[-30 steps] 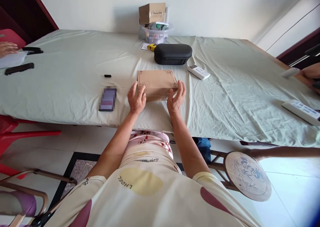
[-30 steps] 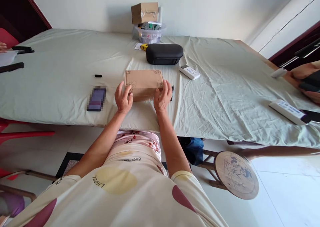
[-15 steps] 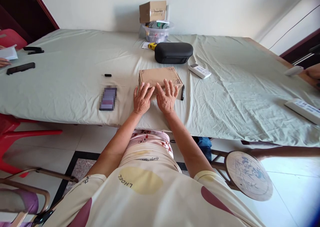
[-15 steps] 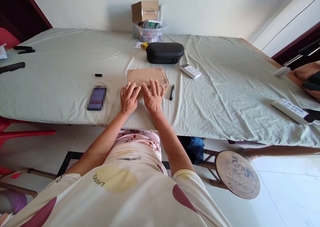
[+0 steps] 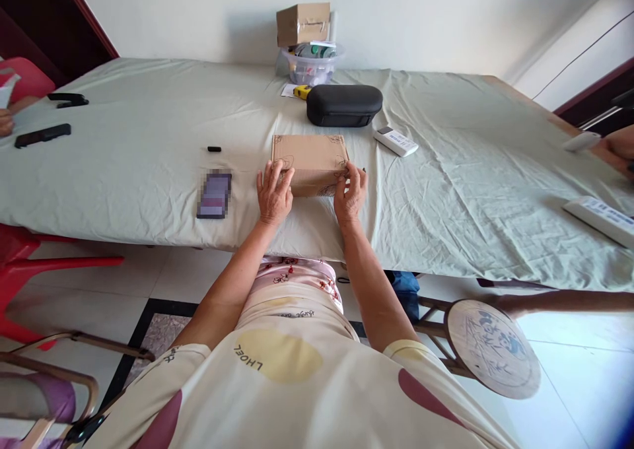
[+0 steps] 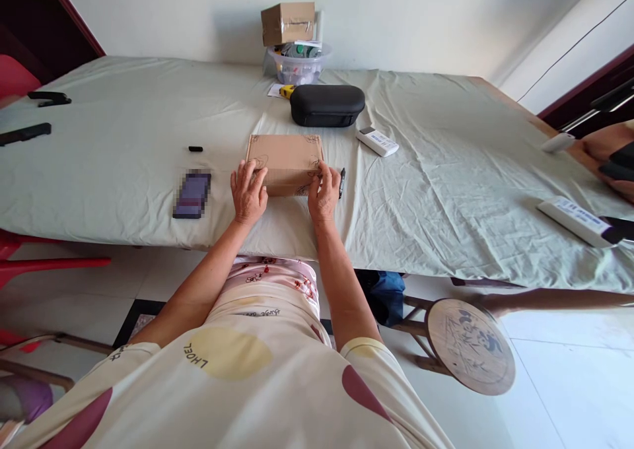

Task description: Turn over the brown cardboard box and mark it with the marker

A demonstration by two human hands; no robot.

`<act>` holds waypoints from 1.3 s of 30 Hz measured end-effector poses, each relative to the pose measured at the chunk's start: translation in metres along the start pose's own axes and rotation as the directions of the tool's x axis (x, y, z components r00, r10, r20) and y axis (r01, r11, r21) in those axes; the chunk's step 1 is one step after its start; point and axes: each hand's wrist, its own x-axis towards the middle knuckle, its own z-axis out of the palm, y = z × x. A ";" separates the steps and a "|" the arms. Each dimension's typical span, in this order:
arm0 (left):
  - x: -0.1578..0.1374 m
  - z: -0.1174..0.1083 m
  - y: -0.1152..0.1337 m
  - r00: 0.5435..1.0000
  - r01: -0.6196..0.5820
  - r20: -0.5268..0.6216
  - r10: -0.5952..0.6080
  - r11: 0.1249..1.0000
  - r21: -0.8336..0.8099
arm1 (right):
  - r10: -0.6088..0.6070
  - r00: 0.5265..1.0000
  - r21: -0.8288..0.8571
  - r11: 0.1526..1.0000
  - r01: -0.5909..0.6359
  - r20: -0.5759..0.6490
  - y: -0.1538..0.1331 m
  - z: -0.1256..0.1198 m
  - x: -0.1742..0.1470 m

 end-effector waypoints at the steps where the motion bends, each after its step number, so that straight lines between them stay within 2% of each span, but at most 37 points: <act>1: 0.000 0.000 -0.002 1.000 0.013 -0.014 -0.013 1.000 0.002 | 0.000 1.000 0.025 1.000 0.000 0.007 0.000 0.001 -0.001; 4: 0.001 0.001 -0.007 0.999 0.020 -0.034 -0.020 1.000 -0.004 | 0.026 1.000 0.090 0.996 -0.026 0.005 -0.003 0.004 -0.002; 8: 0.002 0.003 -0.011 1.000 -0.009 -0.017 0.009 1.000 -0.018 | 0.125 0.992 0.174 0.978 -0.117 -0.032 -0.001 0.008 0.001; 11: 0.002 0.002 -0.012 1.000 -0.004 -0.001 0.004 1.000 -0.026 | 0.152 0.988 0.216 0.965 -0.148 -0.004 0.005 0.011 0.004; 17: 0.003 -0.001 -0.015 0.999 0.036 -0.019 -0.037 0.999 -0.039 | 0.157 0.970 0.183 0.964 -0.191 0.186 0.016 0.018 0.003; 26: 0.005 -0.005 -0.014 0.995 0.091 0.037 -0.093 0.995 0.038 | 0.120 0.955 0.076 0.986 -0.146 0.270 0.020 0.019 0.001; 31: 0.005 -0.009 -0.004 0.982 0.174 0.051 -0.181 0.978 0.118 | 0.162 0.923 0.046 0.981 -0.190 0.348 0.011 0.015 0.002; 35: 0.004 -0.010 0.002 0.976 0.211 0.024 -0.216 0.968 0.136 | 0.138 0.911 0.085 0.979 -0.185 0.388 0.003 0.012 0.000; 39: 0.004 -0.008 -0.002 0.977 0.215 -0.021 -0.214 0.972 0.095 | 0.074 0.905 0.173 0.972 -0.159 0.419 -0.001 0.008 -0.002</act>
